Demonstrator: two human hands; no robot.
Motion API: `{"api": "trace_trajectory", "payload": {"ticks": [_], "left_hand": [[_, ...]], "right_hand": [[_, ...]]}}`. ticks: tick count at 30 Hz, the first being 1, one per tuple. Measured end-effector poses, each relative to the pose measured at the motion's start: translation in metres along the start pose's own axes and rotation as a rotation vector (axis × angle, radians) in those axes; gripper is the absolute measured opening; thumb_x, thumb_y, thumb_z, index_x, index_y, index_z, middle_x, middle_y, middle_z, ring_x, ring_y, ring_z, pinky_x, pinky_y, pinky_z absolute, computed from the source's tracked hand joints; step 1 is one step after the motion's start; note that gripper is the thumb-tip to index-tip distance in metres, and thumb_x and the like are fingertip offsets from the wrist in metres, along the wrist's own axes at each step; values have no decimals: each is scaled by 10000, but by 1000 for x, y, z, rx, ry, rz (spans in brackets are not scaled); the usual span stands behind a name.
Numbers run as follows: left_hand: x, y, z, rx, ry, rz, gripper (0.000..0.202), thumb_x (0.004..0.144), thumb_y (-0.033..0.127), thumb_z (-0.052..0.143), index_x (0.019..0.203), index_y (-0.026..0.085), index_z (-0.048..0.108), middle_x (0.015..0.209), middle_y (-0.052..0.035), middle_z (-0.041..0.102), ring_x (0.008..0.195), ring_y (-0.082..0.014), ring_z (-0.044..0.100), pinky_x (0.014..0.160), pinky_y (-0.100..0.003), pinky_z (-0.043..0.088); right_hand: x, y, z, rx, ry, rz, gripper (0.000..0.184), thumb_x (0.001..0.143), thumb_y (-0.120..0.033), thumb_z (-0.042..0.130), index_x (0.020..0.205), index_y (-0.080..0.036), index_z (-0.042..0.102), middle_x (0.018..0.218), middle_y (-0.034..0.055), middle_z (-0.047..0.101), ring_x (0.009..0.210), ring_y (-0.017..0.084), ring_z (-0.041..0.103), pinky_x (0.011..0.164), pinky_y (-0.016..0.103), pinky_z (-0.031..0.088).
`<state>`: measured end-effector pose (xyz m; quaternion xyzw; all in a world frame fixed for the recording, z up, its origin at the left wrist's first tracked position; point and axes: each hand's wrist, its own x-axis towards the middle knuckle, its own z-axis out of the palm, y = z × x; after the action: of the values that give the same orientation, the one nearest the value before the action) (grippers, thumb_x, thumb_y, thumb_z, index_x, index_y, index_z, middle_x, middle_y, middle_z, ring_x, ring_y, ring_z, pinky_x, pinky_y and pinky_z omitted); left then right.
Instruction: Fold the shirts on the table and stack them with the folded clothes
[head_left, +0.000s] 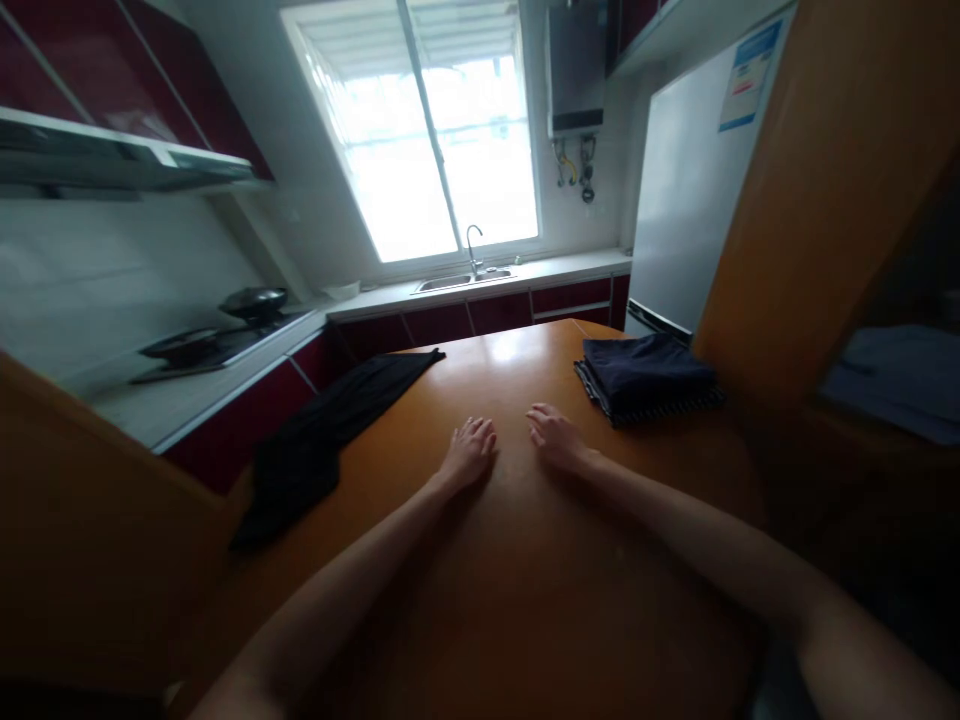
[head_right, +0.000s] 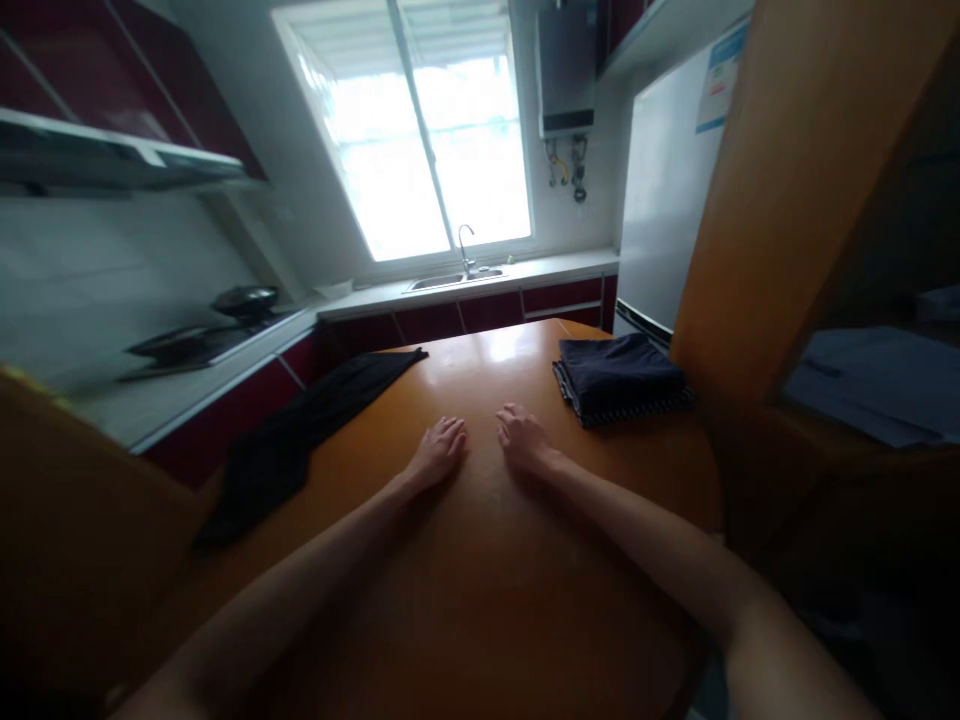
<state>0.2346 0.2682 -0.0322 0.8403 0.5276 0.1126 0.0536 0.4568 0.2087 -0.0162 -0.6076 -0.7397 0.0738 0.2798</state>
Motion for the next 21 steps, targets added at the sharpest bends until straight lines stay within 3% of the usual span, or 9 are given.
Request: {"api": "trace_trajectory", "payload": {"ticks": [2,5,11,14,21], "left_hand": [[-25,-18,-9,10,-28,-34,460,1035,374,359,1461,257,489,1597,-75,393,1503,-257,287,1219,-494,217],[-51,-37,-19,7,-15,-20,467,1023,386,381,1464,277,492,1607,-63,376,1507,-263,279,1221,-501,202],[-65,-50,-16,-37,19,39,479,1019,398,383,1461,260,507,1586,-74,412,1487,-277,323,1217,-489,231],[-65,-52,-13,-56,10,62,486,1015,375,395,1483,268,476,1594,-76,398,1496,-279,305,1217,-509,228],[-69,-59,-9,-70,-8,131,486,1015,394,399,1482,275,467,1606,-82,373,1500,-287,292,1211,-529,239]], "right_hand": [[-3,-26,28,-23,-105,-19,459,976,-304,435,1381,-142,576,1546,169,444,1440,260,381,1186,415,266],[5,-55,53,-64,-182,-29,508,989,-374,425,1428,-142,533,1594,179,371,1493,290,292,1209,498,181],[22,-94,88,-111,-221,19,553,1007,-390,389,1487,-127,467,1618,189,317,1517,302,233,1215,522,134],[18,-97,96,-107,-231,-32,543,1011,-379,376,1495,-150,461,1617,159,335,1514,279,249,1219,491,156],[9,-81,87,-133,-243,-100,513,1003,-372,396,1477,-202,498,1597,141,381,1498,280,292,1206,487,216]]}}
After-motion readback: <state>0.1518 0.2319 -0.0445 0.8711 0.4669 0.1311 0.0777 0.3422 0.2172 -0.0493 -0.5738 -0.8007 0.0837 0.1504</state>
